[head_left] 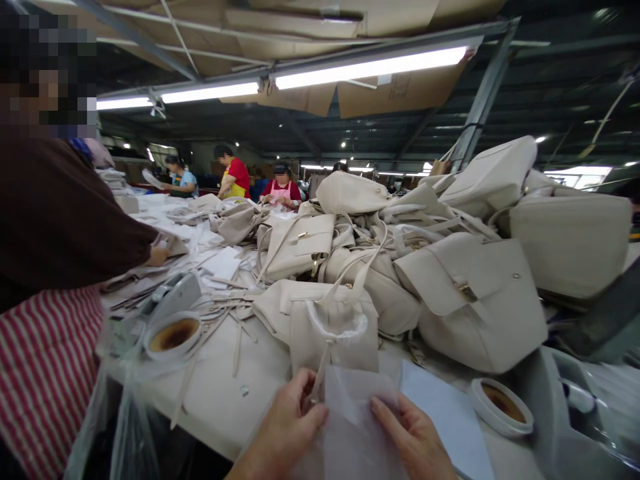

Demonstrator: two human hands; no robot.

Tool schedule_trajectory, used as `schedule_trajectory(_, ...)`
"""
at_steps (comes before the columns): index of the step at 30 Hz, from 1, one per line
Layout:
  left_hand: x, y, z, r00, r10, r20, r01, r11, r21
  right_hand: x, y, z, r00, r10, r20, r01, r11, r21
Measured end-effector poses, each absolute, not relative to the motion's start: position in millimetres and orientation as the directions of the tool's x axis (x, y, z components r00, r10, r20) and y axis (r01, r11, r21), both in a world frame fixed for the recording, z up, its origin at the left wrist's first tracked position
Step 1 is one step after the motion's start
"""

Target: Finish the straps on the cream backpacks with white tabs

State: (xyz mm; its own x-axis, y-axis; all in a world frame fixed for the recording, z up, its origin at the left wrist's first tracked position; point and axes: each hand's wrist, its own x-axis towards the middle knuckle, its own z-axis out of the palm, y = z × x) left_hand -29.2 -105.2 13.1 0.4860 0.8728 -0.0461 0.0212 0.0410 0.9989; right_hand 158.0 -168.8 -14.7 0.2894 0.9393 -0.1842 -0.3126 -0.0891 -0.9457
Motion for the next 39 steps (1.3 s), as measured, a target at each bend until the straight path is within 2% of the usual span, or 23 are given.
schedule_trajectory(3, -46, -111, 11, 0.437, 0.895, -0.085, 0.129, 0.032, 0.991, 156, -173, -18, 0.264, 0.938, -0.227, -0.359, -0.123, -0.925)
schedule_trajectory(6, -48, -119, 9, 0.51, 0.846, -0.156, 0.009, 0.176, 0.984, 144, -175, -17, 0.18, 0.95, -0.255, -0.392, -0.168, -0.905)
schedule_trajectory(8, -43, -123, 5, 0.557, 0.808, -0.189, -0.091, 0.286, 0.954, 133, -172, -14, 0.112, 0.957, -0.268, -0.464, -0.188, -0.866)
schedule_trajectory(10, -37, -125, -4, 0.552, 0.814, -0.181, -0.156, 0.314, 0.936, 122, -168, -11, 0.085, 0.956, -0.281, -0.562, -0.187, -0.806)
schedule_trajectory(14, -33, -124, -24, 0.506, 0.852, -0.133, -0.121, 0.223, 0.967, 109, -158, -6, 0.095, 0.948, -0.303, -0.661, -0.167, -0.731)
schedule_trajectory(21, -34, -122, -36, 0.423, 0.9, -0.107, -0.047, 0.14, 0.989, 100, -152, 0, 0.054, 0.971, -0.233, -0.605, -0.154, -0.781)
schedule_trajectory(26, -38, -125, -34, 0.408, 0.909, -0.089, 0.014, 0.092, 0.996, 96, -148, 0, 0.113, 0.966, -0.234, -0.576, -0.129, -0.807)
schedule_trajectory(29, -50, -124, -20, 0.254, 0.966, 0.043, 0.044, -0.056, 0.997, 95, -148, 4, 0.139, 0.961, -0.24, -0.56, -0.123, -0.819)
schedule_trajectory(31, -58, -121, -7, 0.159, 0.984, 0.081, 0.023, -0.085, 0.996, 94, -149, 6, 0.127, 0.965, -0.23, -0.556, -0.123, -0.822)
schedule_trajectory(33, -63, -117, 3, 0.186, 0.982, 0.012, -0.053, -0.002, 0.999, 93, -150, 8, 0.101, 0.967, -0.234, -0.56, -0.139, -0.816)
schedule_trajectory(36, -63, -114, 9, 0.374, 0.917, -0.141, -0.186, 0.223, 0.957, 93, -150, 7, 0.092, 0.959, -0.267, -0.578, -0.167, -0.799)
schedule_trajectory(39, -60, -115, 8, 0.463, 0.869, -0.174, -0.274, 0.327, 0.905, 94, -149, 6, 0.105, 0.956, -0.273, -0.571, -0.166, -0.804)
